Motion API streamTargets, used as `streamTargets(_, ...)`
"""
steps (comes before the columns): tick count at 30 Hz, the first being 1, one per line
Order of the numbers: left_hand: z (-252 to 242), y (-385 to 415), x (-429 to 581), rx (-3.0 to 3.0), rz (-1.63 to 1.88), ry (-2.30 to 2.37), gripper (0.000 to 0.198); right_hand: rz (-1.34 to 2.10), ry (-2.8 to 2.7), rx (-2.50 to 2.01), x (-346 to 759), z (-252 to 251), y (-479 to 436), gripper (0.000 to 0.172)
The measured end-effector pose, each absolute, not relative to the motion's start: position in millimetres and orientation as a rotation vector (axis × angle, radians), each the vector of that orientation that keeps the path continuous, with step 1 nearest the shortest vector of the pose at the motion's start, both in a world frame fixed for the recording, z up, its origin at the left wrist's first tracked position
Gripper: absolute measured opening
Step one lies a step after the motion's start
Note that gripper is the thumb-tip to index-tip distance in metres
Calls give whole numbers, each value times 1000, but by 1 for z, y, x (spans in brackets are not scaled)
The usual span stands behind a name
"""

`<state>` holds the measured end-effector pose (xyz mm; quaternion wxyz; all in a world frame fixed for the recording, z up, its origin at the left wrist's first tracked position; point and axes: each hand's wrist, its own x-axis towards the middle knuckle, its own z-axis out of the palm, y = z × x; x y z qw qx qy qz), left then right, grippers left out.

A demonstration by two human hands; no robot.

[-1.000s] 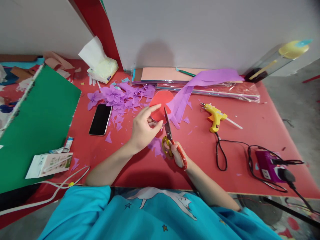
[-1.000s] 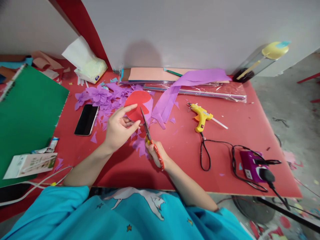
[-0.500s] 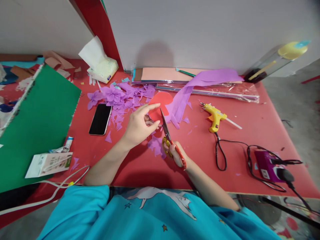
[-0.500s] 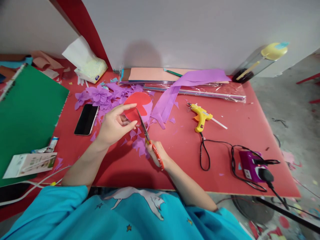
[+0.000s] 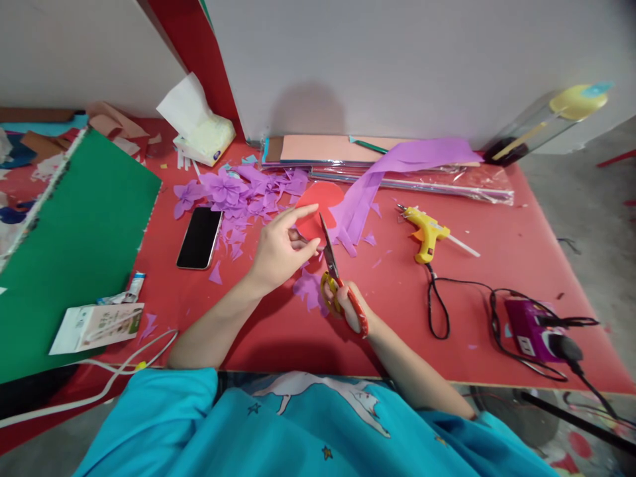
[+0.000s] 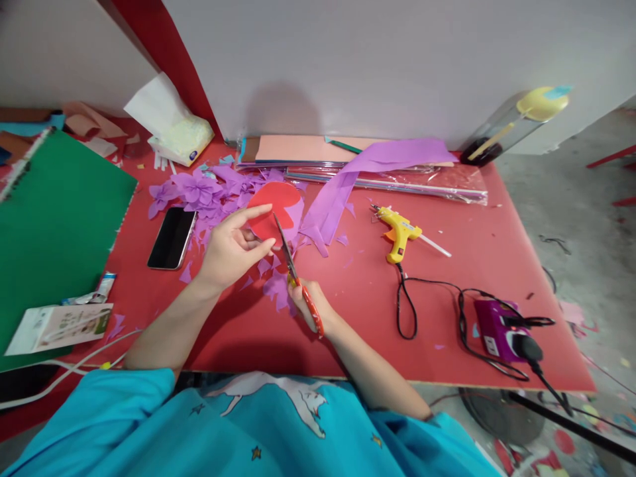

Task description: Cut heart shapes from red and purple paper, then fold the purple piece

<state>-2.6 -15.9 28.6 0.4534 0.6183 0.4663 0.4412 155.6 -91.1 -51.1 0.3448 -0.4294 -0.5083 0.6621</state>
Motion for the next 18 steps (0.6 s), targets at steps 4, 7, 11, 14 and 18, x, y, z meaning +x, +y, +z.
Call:
streamTargets(4, 27, -14, 0, 1449, 1152, 1148, 51, 1813, -1200, -975, 154, -48, -92, 68)
streamTargets(7, 28, -14, 3, 1414, 1221, 1177, 51, 1838, -1136, -950, 152, -49, -91, 69)
streamTargets(11, 26, -19, 7, 1413, 1199, 1159, 50, 1755, -952, -956, 149, -48, -84, 58)
streamTargets(14, 17, -27, 12, 1375, 1118, 1120, 51, 1670, -865, -1005, 149, -43, -77, 42)
streamTargets(18, -1, -42, 19, 1348, 991, 1075, 49, 1580, -728, -1059, 152, -41, -71, 37)
